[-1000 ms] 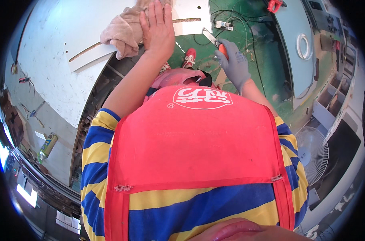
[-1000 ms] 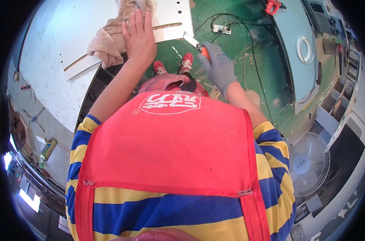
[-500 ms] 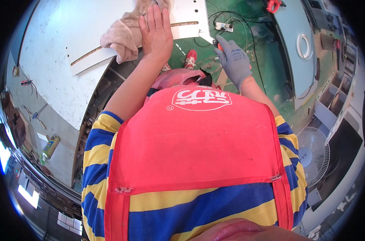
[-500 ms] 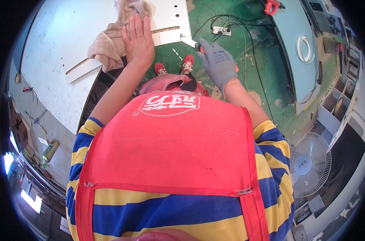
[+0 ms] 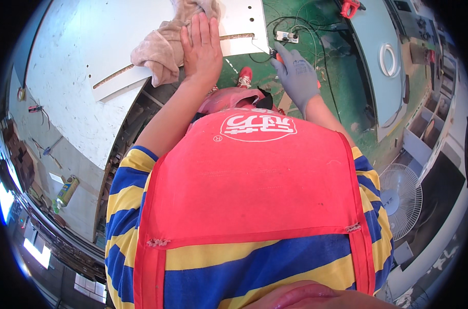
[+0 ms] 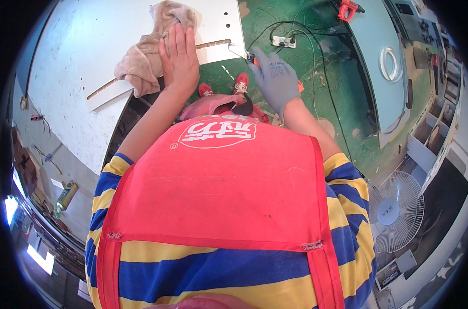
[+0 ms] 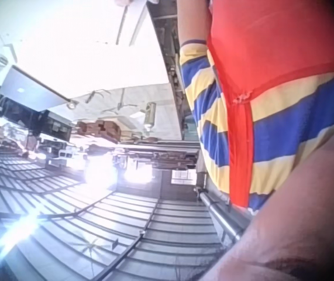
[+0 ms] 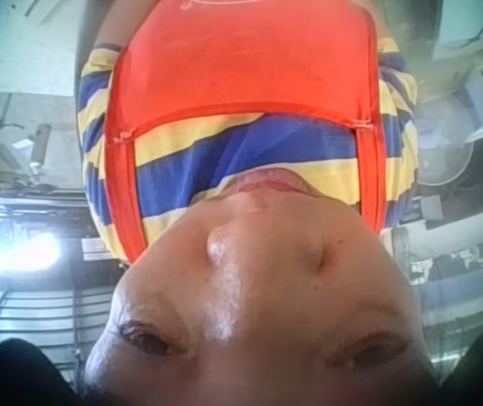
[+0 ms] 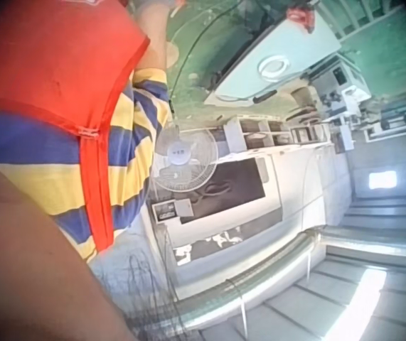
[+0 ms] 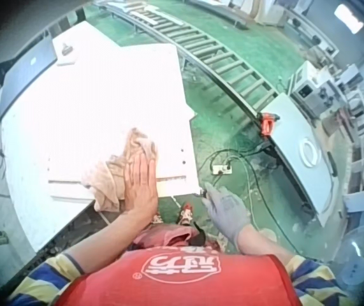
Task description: The person applies edge banding to a white board using a heat gun and a utility knife, then wipes the surface with a cloth. The person works on a single board, heating the edge, trimming excess, and cleaning the surface.
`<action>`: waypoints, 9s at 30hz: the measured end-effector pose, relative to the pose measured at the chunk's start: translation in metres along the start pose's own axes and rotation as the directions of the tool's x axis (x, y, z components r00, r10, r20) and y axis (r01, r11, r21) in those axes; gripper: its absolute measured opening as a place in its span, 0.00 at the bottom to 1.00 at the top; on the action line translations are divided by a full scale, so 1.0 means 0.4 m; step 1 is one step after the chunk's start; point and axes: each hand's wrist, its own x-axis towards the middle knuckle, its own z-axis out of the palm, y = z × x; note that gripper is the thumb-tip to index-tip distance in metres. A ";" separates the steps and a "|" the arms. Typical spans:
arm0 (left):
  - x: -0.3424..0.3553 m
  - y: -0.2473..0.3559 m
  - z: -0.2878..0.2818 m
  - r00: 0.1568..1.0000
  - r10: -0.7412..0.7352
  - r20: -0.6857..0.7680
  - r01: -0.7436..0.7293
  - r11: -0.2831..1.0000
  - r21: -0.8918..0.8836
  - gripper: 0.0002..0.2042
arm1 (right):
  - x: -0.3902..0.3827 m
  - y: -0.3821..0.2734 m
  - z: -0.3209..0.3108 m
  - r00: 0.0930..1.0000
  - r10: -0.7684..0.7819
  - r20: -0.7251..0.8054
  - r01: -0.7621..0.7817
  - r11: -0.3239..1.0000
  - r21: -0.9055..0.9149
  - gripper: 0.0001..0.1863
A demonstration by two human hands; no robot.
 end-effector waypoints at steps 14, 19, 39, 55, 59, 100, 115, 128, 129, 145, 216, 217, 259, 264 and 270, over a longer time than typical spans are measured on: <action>0.000 -0.001 0.003 1.000 0.010 -0.004 -0.009 0.997 0.079 0.27 | 0.130 -0.013 -0.014 0.999 0.049 -0.001 -0.049 0.999 0.022 0.26; 0.001 -0.004 0.015 0.999 -0.016 -0.040 0.012 0.996 -0.090 0.28 | 0.198 -0.021 -0.009 0.997 0.076 0.006 -0.076 0.992 0.100 0.26; 0.581 -0.329 0.171 0.871 -0.488 -0.061 0.468 0.859 -0.207 0.23 | 0.160 -0.025 -0.008 0.993 0.013 -0.114 0.001 0.993 0.120 0.23; 0.521 -0.268 0.108 0.950 -0.256 -0.180 0.181 0.919 -0.349 0.19 | 0.243 -0.093 -0.037 0.985 0.128 -0.113 -0.113 0.985 0.134 0.23; 0.518 -0.263 0.097 0.958 -0.250 -0.141 0.192 0.924 -0.331 0.18 | 0.275 -0.089 -0.037 0.987 0.099 -0.124 -0.081 0.987 0.140 0.22; 0.508 -0.240 0.055 0.958 -0.260 -0.120 0.160 0.834 -0.528 0.15 | 1.235 -0.137 -0.119 0.958 -0.066 -0.280 0.075 0.997 0.022 0.16; 0.532 -0.228 0.040 0.911 -0.372 -0.180 0.206 0.787 -0.581 0.13 | 1.441 -0.070 -0.195 0.880 -0.440 -0.179 0.456 0.888 0.063 0.21; 0.517 -0.318 0.105 0.160 -0.987 -0.008 0.976 0.159 -0.150 0.30 | 1.487 -0.051 -0.204 0.875 -0.478 0.080 0.481 0.876 -0.025 0.20; 0.522 -0.363 0.116 0.052 -0.998 0.033 0.993 0.049 -0.106 0.32 | 1.473 -0.053 -0.213 0.881 -0.468 0.072 0.471 0.882 -0.032 0.20; 0.754 -0.810 0.045 -0.034 -0.994 0.100 0.999 -0.034 0.004 0.17 | 1.486 0.027 -0.254 0.825 -0.530 0.196 0.534 0.845 0.039 0.23; 0.648 -0.854 0.184 -0.047 -0.984 -0.174 0.996 -0.059 0.062 0.26 | 1.850 -0.583 -0.157 0.128 -0.888 0.441 0.962 0.219 0.164 0.20; 0.647 -0.852 0.185 -0.047 -0.980 -0.196 0.996 -0.060 0.059 0.26 | 1.853 -0.629 -0.135 0.105 -0.905 0.413 0.963 0.197 0.186 0.20; 0.361 -0.326 0.007 0.677 -0.729 0.103 0.734 0.679 -0.016 0.24 | 1.565 0.053 -0.269 0.883 -0.425 0.199 0.022 0.462 0.887 0.18; 0.288 -0.198 -0.021 0.710 -0.696 0.108 0.687 0.718 0.107 0.25 | 1.525 0.082 -0.206 0.908 -0.419 0.013 0.236 0.537 0.810 0.14; 0.288 -0.190 -0.009 0.713 -0.698 0.069 0.689 0.715 0.118 0.26 | 1.643 0.030 -0.094 0.764 -0.526 -0.375 0.642 0.560 0.524 0.12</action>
